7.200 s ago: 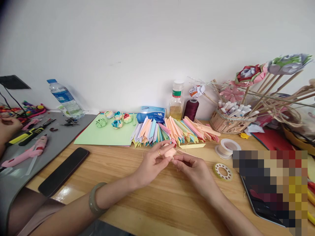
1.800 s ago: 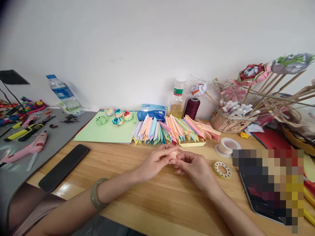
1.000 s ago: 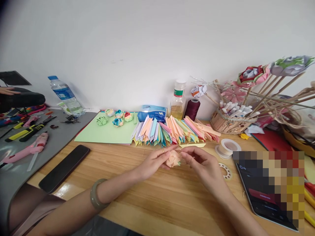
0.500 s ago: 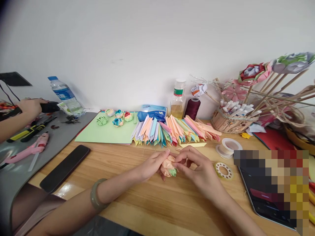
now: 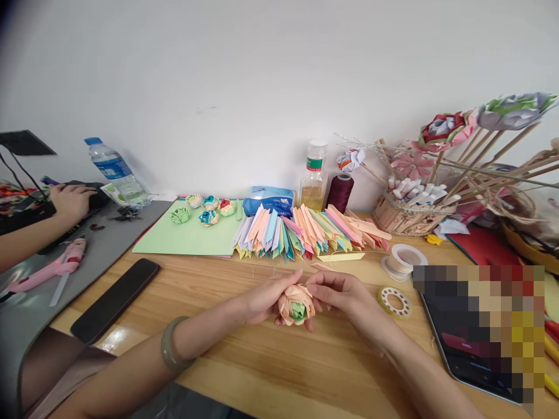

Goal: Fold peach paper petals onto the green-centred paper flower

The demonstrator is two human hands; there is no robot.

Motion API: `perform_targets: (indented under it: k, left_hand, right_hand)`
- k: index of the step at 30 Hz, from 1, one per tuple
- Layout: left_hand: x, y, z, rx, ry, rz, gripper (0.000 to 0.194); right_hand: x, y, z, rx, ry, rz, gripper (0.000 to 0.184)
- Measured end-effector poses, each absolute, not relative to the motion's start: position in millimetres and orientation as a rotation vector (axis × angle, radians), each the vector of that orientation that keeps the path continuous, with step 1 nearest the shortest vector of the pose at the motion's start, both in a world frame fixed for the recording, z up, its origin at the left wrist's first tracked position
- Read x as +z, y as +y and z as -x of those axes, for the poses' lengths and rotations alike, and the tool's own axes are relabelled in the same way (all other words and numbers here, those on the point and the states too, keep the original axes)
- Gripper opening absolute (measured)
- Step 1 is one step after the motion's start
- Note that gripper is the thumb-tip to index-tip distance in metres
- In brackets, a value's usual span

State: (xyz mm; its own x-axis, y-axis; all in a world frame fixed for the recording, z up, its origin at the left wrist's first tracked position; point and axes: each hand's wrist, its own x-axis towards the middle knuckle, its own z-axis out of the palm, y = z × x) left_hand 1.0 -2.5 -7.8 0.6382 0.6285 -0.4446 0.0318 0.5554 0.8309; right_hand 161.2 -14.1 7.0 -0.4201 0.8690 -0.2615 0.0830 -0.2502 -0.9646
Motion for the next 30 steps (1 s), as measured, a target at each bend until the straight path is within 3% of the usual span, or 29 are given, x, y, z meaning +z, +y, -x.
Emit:
perform_targets:
  k: [4,10,15,21,24,28,30]
  left_hand:
    - [-9.5,0.5,0.8,0.353,0.670,-0.887,0.060]
    - [-13.0,4.3,3.1,0.290,0.575,-0.799,0.061]
    - [-15.9,4.3,3.8,0.362,0.534,-0.773,0.056]
    - [-16.5,6.7,5.6,0.442,0.454,-0.575,0.048]
    - [-14.9,6.1,4.9,0.551,0.425,-0.504,0.040]
    - [-10.6,4.2,4.4,0.677,0.416,-0.471,0.027]
    - [-10.0,4.1,4.4,0.707,0.421,-0.460,0.023]
  right_hand:
    - [1.4,-12.8,-162.3,1.830,-1.257,1.144,0.025]
    - [11.4,-19.8,-159.1,1.517,-1.244,1.116,0.021]
    - [10.5,-18.0,-157.8,1.542,-1.460,1.128,0.021]
    - [3.0,-13.5,-164.4,1.235,-1.354,1.319,0.027]
    - [6.9,-17.7,-163.2,1.050,-1.588,1.202,0.027]
    - [9.5,-22.2,-157.4,0.754,-1.919,1.104,0.044]
    - [8.3,-22.7,-155.8,0.613,-2.002,1.110,0.044]
